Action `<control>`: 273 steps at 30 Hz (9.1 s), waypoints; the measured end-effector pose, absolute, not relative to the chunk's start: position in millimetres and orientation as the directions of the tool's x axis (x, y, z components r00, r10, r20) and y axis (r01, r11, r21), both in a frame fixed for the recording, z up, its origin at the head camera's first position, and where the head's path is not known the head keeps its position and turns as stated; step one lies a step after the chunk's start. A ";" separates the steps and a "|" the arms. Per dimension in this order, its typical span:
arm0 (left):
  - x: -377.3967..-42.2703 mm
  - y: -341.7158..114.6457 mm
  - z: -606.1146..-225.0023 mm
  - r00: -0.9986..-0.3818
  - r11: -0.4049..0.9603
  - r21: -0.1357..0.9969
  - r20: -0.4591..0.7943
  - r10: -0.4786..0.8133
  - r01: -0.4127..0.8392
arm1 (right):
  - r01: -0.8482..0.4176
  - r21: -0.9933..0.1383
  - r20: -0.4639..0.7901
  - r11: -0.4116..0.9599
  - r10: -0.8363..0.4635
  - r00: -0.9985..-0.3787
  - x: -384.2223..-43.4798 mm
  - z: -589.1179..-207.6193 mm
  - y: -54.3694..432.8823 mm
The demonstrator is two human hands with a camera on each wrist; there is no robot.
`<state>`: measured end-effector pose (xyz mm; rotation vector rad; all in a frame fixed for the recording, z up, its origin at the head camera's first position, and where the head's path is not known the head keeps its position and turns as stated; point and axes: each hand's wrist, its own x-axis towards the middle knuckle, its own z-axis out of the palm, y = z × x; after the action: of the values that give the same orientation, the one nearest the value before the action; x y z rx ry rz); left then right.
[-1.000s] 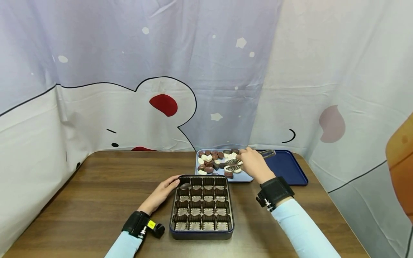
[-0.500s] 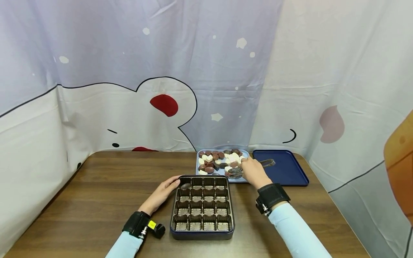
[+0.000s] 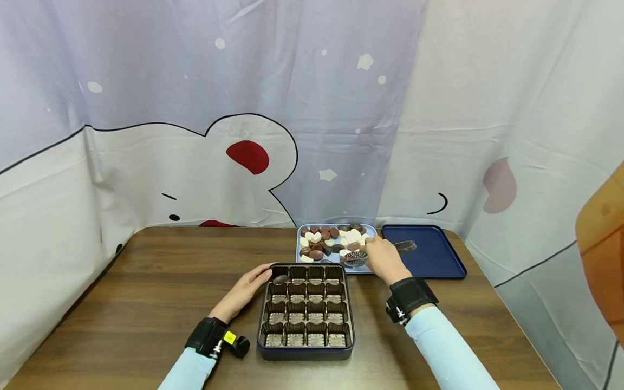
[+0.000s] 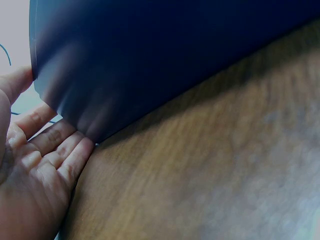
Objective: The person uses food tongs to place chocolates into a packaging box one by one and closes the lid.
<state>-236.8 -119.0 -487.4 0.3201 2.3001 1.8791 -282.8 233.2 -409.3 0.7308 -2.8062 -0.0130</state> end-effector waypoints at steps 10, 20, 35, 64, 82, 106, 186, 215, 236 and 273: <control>-242.2 -119.9 -496.8 -0.966 0.199 0.978 0.006 0.258 0.059 | -0.498 0.077 0.262 0.864 -0.499 -0.826 -280.1 -385.3 233.9; -240.5 -119.1 -494.7 -0.967 0.197 0.979 -0.003 0.256 0.050 | -0.535 0.119 0.291 0.836 -0.545 -0.786 -274.1 -363.3 217.3; -242.0 -120.4 -497.1 -0.962 0.211 0.975 0.015 0.273 0.075 | -0.680 0.186 0.360 0.709 -0.693 -0.624 -256.6 -372.6 164.1; -232.6 -114.8 -485.1 -0.978 0.203 0.978 0.009 0.207 0.051 | -0.615 0.079 0.310 0.785 -0.606 -0.733 -254.3 -349.1 178.1; -219.8 -117.0 -463.6 -0.966 0.183 0.982 0.001 0.257 0.049 | -0.485 0.068 0.212 0.872 -0.487 -0.847 -278.1 -383.7 229.7; -239.0 -119.3 -494.5 -0.969 0.189 0.981 -0.002 0.246 0.045 | -0.474 0.155 0.309 0.867 -0.498 -0.810 -298.2 -424.1 221.5; -238.0 -119.6 -494.2 -0.971 0.175 0.984 -0.009 0.241 0.035 | -0.442 0.169 0.278 0.881 -0.473 -0.836 -283.9 -411.4 259.5; -227.0 -118.4 -468.2 -0.966 0.188 0.980 0.009 0.259 0.059 | -0.427 0.145 0.387 0.892 -0.449 -0.805 -291.6 -427.2 260.1; -242.6 -121.5 -496.5 -0.965 0.218 0.974 0.003 0.261 0.061 | -0.554 0.200 0.473 0.808 -0.575 -0.667 -254.6 -358.7 221.4; -235.9 -118.9 -490.1 -0.974 0.196 0.979 0.008 0.228 0.054 | -0.611 0.166 0.376 0.774 -0.622 -0.687 -241.6 -363.5 218.9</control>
<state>-235.9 -118.9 -490.1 0.2757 2.3180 1.8880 -241.6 218.9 -363.5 0.9335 -2.5538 -0.0384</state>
